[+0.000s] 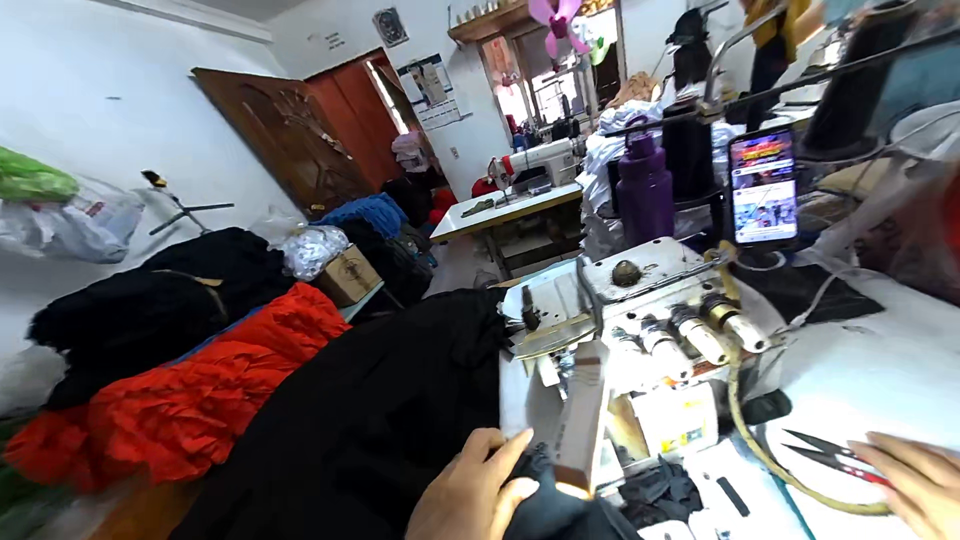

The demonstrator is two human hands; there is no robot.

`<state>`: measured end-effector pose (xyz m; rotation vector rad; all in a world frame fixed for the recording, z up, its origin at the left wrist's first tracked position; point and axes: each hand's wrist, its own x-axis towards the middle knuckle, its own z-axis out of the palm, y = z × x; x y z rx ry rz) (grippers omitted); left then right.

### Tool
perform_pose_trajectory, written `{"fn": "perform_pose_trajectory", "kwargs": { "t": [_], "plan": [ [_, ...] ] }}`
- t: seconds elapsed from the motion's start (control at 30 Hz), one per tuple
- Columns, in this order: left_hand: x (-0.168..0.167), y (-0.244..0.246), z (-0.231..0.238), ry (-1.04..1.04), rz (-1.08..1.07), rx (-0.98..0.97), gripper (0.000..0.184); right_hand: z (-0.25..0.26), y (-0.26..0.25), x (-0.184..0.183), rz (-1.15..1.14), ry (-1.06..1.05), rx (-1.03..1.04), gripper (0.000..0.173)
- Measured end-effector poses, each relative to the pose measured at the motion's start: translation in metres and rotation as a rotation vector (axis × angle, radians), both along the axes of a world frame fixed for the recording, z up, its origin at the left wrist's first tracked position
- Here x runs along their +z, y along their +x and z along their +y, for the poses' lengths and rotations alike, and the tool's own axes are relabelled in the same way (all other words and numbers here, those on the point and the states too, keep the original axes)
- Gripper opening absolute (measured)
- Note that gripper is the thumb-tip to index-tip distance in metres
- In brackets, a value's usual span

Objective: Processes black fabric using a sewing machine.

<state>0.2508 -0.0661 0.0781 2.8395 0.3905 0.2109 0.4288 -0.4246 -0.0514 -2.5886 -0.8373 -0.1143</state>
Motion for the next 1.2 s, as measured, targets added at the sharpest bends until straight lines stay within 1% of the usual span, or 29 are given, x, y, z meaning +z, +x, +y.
{"fn": "perform_pose_trajectory", "kwargs": {
  "t": [0.07,0.13,0.17,0.23,0.3,0.37,0.47,0.53,0.63,0.7,0.77,0.8,0.83,0.93,1.0,1.1,1.17,1.2],
  "plan": [
    [-0.002,0.003,-0.002,0.135,-0.039,-0.038,0.034,0.002,-0.006,-0.005,-0.06,0.031,-0.026,0.031],
    [-0.012,0.007,0.003,0.245,-0.183,-0.125,0.031,0.006,-0.012,-0.008,-0.148,0.036,-0.067,0.03],
    [-0.014,0.009,0.005,0.251,-0.213,-0.163,0.031,0.009,-0.014,-0.008,-0.19,0.029,-0.086,0.031],
    [-0.015,0.013,0.005,0.184,-0.154,-0.205,0.031,0.012,-0.016,-0.009,-0.22,0.013,-0.108,0.033],
    [-0.017,0.017,0.01,0.096,-0.071,-0.214,0.032,0.009,-0.013,-0.008,-0.21,0.075,-0.129,0.027],
    [-0.019,0.018,0.017,0.037,-0.105,-0.233,0.024,0.001,-0.012,0.004,-0.078,0.23,-0.148,0.026],
    [-0.013,0.009,0.016,-0.031,-0.142,-0.209,0.023,-0.007,-0.019,0.025,0.08,0.42,-0.174,0.032],
    [-0.007,0.002,0.017,-0.087,-0.152,-0.21,0.022,-0.002,-0.028,0.039,0.128,0.468,-0.09,0.031],
    [-0.003,-0.006,0.028,-0.148,-0.164,-0.244,0.021,0.024,-0.043,0.055,0.139,0.437,0.098,0.028],
    [0.0,-0.012,0.031,-0.19,-0.167,-0.244,0.02,0.048,-0.054,0.065,0.174,0.411,0.198,0.032],
    [0.013,-0.015,0.016,-0.264,-0.094,-0.142,0.023,0.071,-0.061,0.07,0.187,0.372,0.285,0.041],
    [0.018,-0.016,0.009,-0.297,-0.06,-0.089,0.024,0.082,-0.064,0.072,0.171,0.351,0.318,0.042],
    [0.016,-0.017,0.008,-0.32,-0.068,-0.075,0.025,0.093,-0.066,0.071,0.143,0.331,0.345,0.041],
    [-0.009,-0.019,0.023,-0.347,-0.2,-0.115,0.023,0.121,-0.066,0.071,0.039,0.283,0.407,0.042],
    [-0.018,-0.018,0.027,-0.414,-0.266,-0.12,0.022,0.135,-0.066,0.074,-0.033,0.247,0.415,0.04],
    [-0.022,-0.018,0.029,-0.532,-0.367,-0.134,0.022,0.15,-0.064,0.082,-0.115,0.176,0.411,0.039],
    [-0.019,-0.019,0.026,-0.56,-0.397,-0.12,0.023,0.158,-0.064,0.086,-0.172,0.123,0.399,0.035],
    [-0.016,-0.02,0.024,-0.568,-0.398,-0.112,0.024,0.161,-0.065,0.089,-0.183,0.099,0.395,0.036]
  ]
}}
